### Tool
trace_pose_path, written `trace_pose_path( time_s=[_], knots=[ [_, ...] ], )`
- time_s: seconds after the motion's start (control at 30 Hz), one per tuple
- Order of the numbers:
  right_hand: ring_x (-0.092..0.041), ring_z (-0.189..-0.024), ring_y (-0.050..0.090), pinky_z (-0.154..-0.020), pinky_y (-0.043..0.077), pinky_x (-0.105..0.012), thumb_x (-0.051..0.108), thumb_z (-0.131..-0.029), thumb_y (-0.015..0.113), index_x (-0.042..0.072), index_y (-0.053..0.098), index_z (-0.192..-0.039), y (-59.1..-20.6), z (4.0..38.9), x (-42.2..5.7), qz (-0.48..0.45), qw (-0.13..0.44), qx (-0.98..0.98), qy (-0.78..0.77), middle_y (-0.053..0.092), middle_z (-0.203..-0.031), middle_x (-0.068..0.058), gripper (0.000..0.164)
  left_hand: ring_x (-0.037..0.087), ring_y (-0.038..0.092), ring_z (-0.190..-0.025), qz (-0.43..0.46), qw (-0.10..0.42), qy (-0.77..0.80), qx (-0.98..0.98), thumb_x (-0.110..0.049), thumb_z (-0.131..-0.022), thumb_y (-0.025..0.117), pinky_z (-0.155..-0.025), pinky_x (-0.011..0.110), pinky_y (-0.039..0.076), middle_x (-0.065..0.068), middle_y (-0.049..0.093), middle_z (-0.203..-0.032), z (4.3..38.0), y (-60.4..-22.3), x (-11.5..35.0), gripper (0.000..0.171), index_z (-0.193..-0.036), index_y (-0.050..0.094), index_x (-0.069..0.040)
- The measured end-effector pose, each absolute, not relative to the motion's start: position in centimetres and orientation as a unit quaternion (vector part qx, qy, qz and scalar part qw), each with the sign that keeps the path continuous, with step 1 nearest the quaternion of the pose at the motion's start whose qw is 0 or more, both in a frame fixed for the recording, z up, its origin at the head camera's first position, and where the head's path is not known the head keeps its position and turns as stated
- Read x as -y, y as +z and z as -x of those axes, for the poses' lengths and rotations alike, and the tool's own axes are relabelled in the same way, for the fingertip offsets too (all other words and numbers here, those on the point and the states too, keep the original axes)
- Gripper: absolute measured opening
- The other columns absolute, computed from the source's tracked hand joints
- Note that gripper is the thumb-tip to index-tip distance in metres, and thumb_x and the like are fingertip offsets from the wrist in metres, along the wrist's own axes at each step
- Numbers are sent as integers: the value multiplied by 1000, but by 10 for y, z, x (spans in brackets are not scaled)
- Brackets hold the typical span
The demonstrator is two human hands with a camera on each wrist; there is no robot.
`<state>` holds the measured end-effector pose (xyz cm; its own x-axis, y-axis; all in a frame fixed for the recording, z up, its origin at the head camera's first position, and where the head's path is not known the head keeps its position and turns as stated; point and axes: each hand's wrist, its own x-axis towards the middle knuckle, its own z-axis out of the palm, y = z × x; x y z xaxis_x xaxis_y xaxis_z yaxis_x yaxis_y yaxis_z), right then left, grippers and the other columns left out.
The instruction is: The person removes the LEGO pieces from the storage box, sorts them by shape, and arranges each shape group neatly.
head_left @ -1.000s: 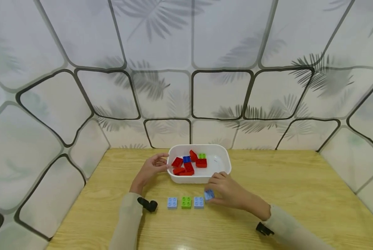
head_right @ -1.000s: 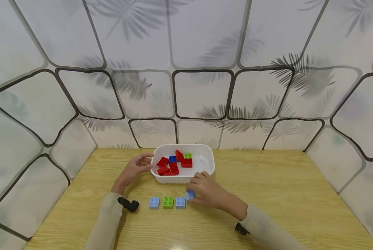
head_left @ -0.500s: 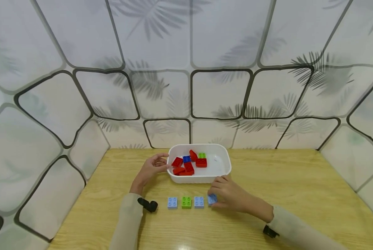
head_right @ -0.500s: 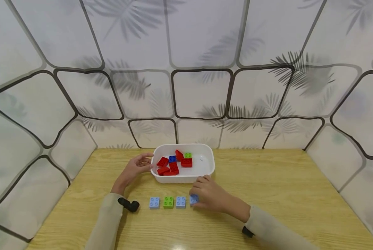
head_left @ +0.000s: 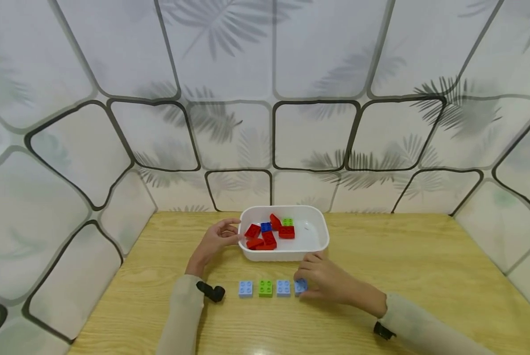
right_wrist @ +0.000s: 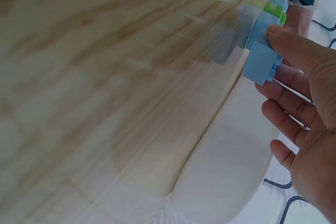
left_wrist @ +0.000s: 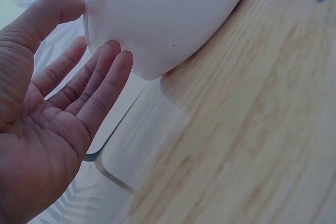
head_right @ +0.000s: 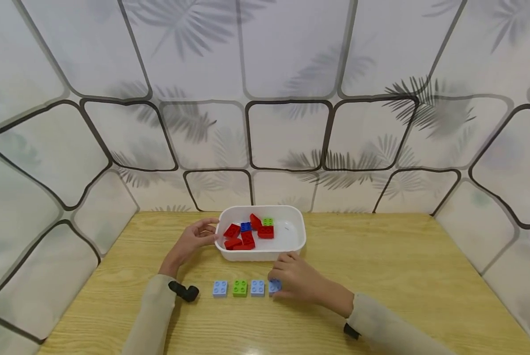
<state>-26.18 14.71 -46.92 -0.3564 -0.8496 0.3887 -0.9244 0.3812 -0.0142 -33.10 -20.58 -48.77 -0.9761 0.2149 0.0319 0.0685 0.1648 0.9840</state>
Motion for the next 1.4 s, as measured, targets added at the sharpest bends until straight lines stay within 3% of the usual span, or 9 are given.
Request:
trace_pose_path(
  time_s=[0.93, 1.17, 1.4],
  knots=[
    [-11, -97, 53, -91, 47, -37, 48, -83, 80, 18, 73, -103, -469, 261, -139, -530, 132, 834, 77, 67, -96, 10, 37, 16, 66, -95, -86, 58, 646, -756, -13, -92, 76, -84, 25, 56, 16, 65, -115, 331, -488, 205, 53, -140, 56, -4],
    [-11, -96, 53, -91, 48, -38, 48, -81, 81, 18, 72, -102, -469, 260, -140, -532, 135, 832, 78, 67, -95, 10, 37, 17, 65, -94, -85, 56, 639, -763, -12, -92, 76, -85, 23, 56, 21, 63, -118, 329, -485, 204, 52, -139, 56, -4],
    [-11, -97, 53, -93, 48, -38, 48, -81, 82, 18, 72, -104, -468, 259, -141, -528, 119, 837, 81, 67, -96, 9, 39, 16, 65, -94, -80, 55, 646, -757, -14, -91, 77, -83, 23, 56, 14, 65, -114, 331, -489, 204, 52, -138, 57, -4]
  ],
)
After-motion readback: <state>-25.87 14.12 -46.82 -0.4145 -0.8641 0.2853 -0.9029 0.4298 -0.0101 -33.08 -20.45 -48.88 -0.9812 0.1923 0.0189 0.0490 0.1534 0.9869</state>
